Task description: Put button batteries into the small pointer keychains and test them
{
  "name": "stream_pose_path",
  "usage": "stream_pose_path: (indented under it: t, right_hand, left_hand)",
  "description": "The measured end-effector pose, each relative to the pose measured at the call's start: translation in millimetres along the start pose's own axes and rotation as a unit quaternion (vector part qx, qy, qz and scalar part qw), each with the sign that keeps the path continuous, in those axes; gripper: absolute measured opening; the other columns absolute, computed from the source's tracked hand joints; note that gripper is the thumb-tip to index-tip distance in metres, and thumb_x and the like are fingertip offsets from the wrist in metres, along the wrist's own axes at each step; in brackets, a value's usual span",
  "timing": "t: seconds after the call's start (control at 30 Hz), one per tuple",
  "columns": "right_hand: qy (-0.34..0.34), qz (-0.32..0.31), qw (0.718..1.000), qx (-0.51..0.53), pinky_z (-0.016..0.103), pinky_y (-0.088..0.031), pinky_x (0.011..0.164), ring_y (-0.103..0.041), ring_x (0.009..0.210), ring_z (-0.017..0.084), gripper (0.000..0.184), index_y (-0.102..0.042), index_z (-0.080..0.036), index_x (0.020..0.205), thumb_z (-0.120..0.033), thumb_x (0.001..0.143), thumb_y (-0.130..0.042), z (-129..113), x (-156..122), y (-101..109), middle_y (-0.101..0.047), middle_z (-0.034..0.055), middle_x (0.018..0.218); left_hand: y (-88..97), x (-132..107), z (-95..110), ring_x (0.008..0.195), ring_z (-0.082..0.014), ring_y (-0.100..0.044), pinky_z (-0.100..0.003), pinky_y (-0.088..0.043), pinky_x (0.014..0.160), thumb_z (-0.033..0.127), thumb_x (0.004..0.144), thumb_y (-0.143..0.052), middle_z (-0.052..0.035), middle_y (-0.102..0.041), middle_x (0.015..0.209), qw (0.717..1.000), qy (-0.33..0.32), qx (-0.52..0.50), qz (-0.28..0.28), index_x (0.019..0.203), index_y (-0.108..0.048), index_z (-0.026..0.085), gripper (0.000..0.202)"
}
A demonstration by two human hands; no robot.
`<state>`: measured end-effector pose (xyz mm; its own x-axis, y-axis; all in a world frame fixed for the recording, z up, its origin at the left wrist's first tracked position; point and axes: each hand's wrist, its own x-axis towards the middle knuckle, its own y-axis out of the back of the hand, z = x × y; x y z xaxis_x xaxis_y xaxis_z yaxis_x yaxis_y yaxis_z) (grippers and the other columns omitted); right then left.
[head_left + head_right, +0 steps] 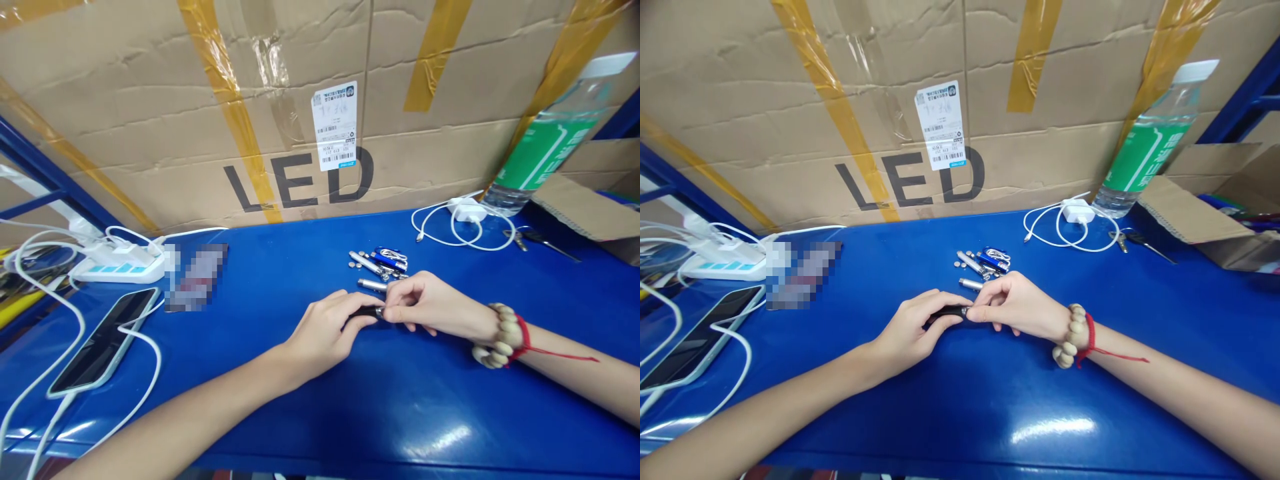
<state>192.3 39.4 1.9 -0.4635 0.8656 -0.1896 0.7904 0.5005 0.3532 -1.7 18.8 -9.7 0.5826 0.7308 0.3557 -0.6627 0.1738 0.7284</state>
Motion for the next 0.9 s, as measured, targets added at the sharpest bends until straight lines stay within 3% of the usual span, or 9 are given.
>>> stream_pose_path:
  t: [0.23, 0.33, 0.43, 0.53, 0.63, 0.9]
  right_hand:
    - [0.012, 0.027, 0.998, -0.047, 0.015, -0.033, 0.029, -0.041, 0.034, 0.005, 0.027, -0.063, -0.015, 0.063, -0.042, 0.068, -0.066, -1, 0, -2, -0.051, -0.0043, 0.044]
    - [0.138, 0.084, 0.978, -0.128, 0.019, -0.042, 0.041, -0.050, 0.045, 0.009, 0.027, -0.066, -0.016, 0.062, -0.043, 0.068, -0.068, -3, -1, 0, -0.057, 0.0000, 0.054]
    - [0.277, 0.157, 0.925, -0.209, 0.022, -0.045, 0.054, -0.054, 0.056, 0.011, 0.021, -0.070, -0.018, 0.070, -0.039, 0.068, -0.071, -5, -4, 3, -0.064, 0.0028, 0.067]
    - [0.340, 0.186, 0.892, -0.234, 0.023, -0.048, 0.062, -0.056, 0.061, 0.011, 0.018, -0.070, -0.020, 0.083, -0.034, 0.073, -0.069, -5, -6, 4, -0.067, 0.0037, 0.078]
    - [0.364, 0.187, 0.878, -0.249, 0.024, -0.049, 0.067, -0.060, 0.069, 0.013, 0.014, -0.071, -0.021, 0.083, -0.031, 0.076, -0.066, -5, -7, 2, -0.067, 0.0038, 0.079]
    - [0.359, 0.200, 0.874, -0.258, 0.024, -0.049, 0.067, -0.062, 0.071, 0.015, 0.016, -0.071, -0.022, 0.081, -0.035, 0.078, -0.063, -7, -12, 1, -0.068, 0.0038, 0.079]
  left_hand:
    - [-2.6, 0, 2, 0.088, -0.0167, -0.061, -0.029, -0.047, 0.081, 0.019, 0.089, -0.044, -0.0019, -0.069, 0.098, 0.999, 0.019, 0.030, 0.017, 0.101, -0.061, 0.022, 0.021]
    - [-4.0, 0, 3, 0.091, -0.0169, -0.062, -0.027, -0.047, 0.082, 0.020, 0.088, -0.045, -0.0025, -0.068, 0.100, 0.998, 0.057, 0.013, 0.029, 0.102, -0.059, 0.022, 0.019]
    - [-4.0, 1, 4, 0.086, -0.0159, -0.063, -0.025, -0.048, 0.075, 0.021, 0.089, -0.044, -0.0015, -0.068, 0.094, 0.995, 0.091, -0.012, 0.038, 0.102, -0.057, 0.022, 0.019]
    - [-2.5, 2, 5, 0.076, -0.0142, -0.062, -0.024, -0.047, 0.070, 0.020, 0.090, -0.040, 0.0005, -0.066, 0.081, 0.994, 0.103, -0.023, 0.038, 0.104, -0.055, 0.022, 0.020]
    - [-0.8, 3, 5, 0.072, -0.0129, -0.061, -0.023, -0.045, 0.069, 0.021, 0.090, -0.039, 0.0016, -0.065, 0.076, 0.994, 0.100, -0.025, 0.035, 0.102, -0.055, 0.022, 0.020]
    - [-1.4, 1, 6, 0.065, -0.0115, -0.057, -0.022, -0.044, 0.064, 0.019, 0.089, -0.038, 0.0018, -0.061, 0.072, 0.996, 0.070, -0.030, 0.037, 0.103, -0.054, 0.021, 0.021]
